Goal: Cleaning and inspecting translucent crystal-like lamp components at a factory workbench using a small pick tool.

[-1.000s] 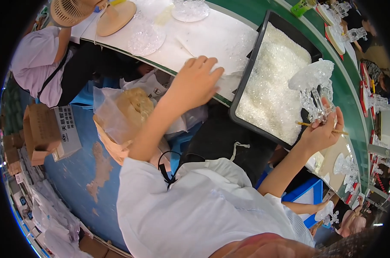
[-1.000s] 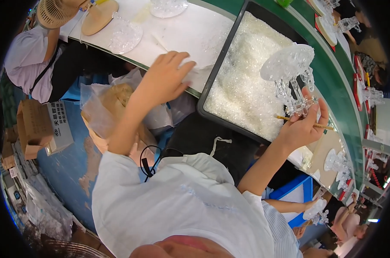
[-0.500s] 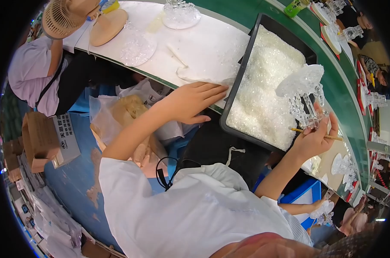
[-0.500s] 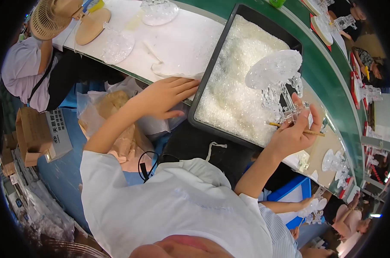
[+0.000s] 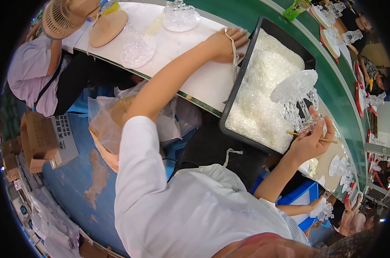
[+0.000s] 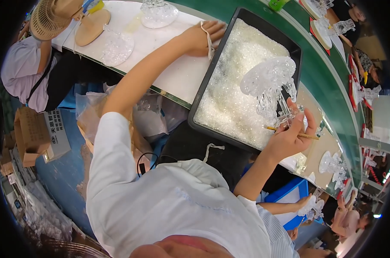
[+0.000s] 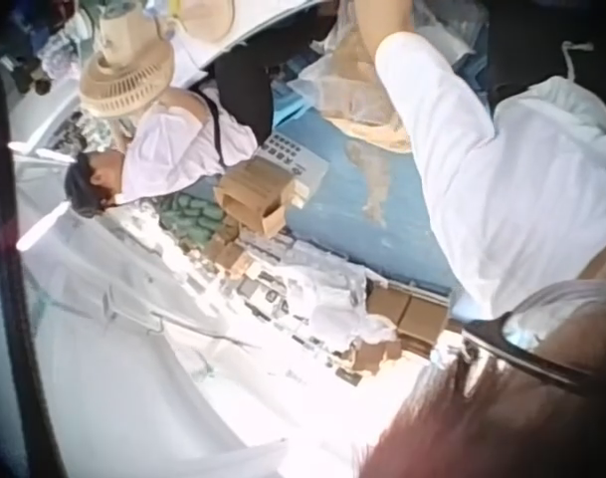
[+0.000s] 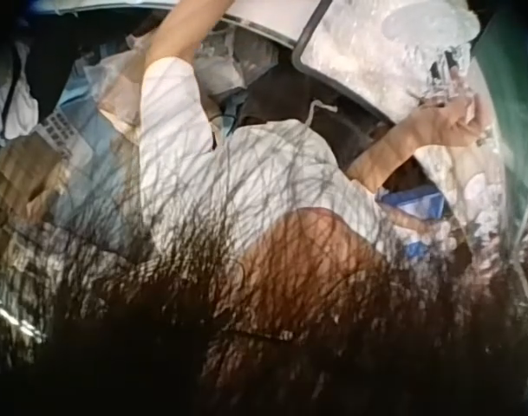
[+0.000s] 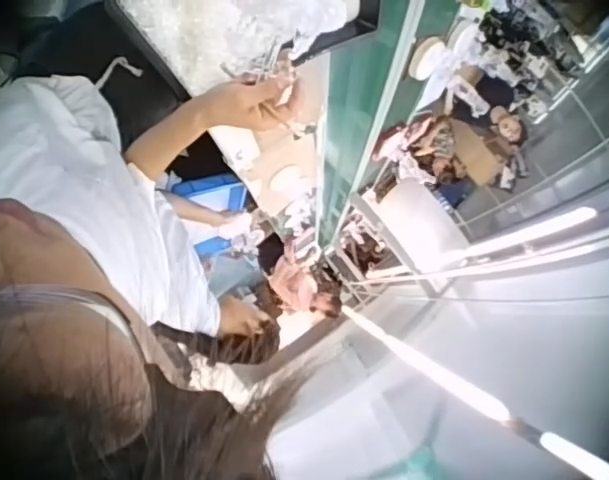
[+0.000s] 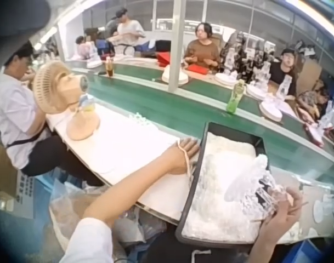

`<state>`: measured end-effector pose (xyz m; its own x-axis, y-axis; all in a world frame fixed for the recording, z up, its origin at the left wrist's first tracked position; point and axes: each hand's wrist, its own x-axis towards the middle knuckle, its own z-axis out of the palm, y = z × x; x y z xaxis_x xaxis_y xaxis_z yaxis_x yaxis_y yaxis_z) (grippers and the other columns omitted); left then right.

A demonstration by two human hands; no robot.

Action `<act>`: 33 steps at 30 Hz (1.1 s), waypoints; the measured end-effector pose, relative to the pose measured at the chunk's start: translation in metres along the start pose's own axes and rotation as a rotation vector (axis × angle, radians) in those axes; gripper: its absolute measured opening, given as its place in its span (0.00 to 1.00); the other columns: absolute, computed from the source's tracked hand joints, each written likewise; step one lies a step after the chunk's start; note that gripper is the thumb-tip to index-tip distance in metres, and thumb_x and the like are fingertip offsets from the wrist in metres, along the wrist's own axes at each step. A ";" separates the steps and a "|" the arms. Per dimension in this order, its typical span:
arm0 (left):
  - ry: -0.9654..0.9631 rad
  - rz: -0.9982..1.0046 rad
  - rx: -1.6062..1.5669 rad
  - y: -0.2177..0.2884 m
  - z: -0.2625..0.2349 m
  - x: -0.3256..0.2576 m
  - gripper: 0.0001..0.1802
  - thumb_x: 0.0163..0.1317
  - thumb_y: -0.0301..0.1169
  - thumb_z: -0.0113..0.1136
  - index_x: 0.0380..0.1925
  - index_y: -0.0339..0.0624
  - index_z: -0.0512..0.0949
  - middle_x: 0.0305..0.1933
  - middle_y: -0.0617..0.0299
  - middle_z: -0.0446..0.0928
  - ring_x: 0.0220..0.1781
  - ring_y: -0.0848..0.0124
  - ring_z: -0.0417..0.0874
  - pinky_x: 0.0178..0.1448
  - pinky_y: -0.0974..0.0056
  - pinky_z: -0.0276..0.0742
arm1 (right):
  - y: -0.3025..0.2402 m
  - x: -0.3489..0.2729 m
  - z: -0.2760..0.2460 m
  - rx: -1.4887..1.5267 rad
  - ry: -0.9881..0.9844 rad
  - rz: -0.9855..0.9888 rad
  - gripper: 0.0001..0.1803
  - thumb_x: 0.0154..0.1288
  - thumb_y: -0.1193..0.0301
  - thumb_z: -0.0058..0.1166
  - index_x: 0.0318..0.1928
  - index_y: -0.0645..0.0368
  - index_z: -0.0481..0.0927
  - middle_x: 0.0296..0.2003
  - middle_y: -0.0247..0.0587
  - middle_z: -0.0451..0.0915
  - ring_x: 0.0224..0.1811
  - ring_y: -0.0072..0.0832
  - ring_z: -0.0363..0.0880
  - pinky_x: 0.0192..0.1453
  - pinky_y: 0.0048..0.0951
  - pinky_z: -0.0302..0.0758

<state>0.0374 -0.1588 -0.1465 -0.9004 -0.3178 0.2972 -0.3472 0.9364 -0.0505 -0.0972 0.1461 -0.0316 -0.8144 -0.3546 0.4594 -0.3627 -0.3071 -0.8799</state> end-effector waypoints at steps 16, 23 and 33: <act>-0.092 0.028 0.081 -0.039 0.026 0.039 0.32 0.71 0.51 0.41 0.70 0.49 0.60 0.76 0.54 0.55 0.78 0.58 0.54 0.79 0.55 0.47 | -0.001 -0.004 0.002 -0.007 0.000 0.066 0.07 0.68 0.77 0.50 0.45 0.61 0.74 0.36 0.63 0.84 0.13 0.08 0.59 0.15 0.12 0.53; -0.077 -0.073 0.011 -0.036 0.015 0.063 0.31 0.70 0.49 0.44 0.70 0.52 0.61 0.76 0.53 0.55 0.76 0.51 0.56 0.77 0.47 0.49 | -0.003 -0.001 -0.004 -0.028 0.034 0.079 0.07 0.68 0.77 0.49 0.45 0.60 0.73 0.36 0.61 0.84 0.13 0.08 0.58 0.15 0.11 0.53; 0.118 -0.349 0.095 -0.003 -0.065 0.038 0.20 0.65 0.41 0.51 0.52 0.44 0.77 0.53 0.46 0.79 0.54 0.52 0.80 0.60 0.50 0.70 | 0.003 0.002 -0.011 0.021 0.009 0.046 0.06 0.68 0.77 0.49 0.45 0.60 0.73 0.36 0.62 0.84 0.12 0.09 0.59 0.15 0.11 0.54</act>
<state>0.0213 -0.1641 -0.0726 -0.6894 -0.5903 0.4199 -0.6552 0.7553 -0.0138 -0.1047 0.1541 -0.0348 -0.8340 -0.3614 0.4170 -0.3148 -0.3092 -0.8974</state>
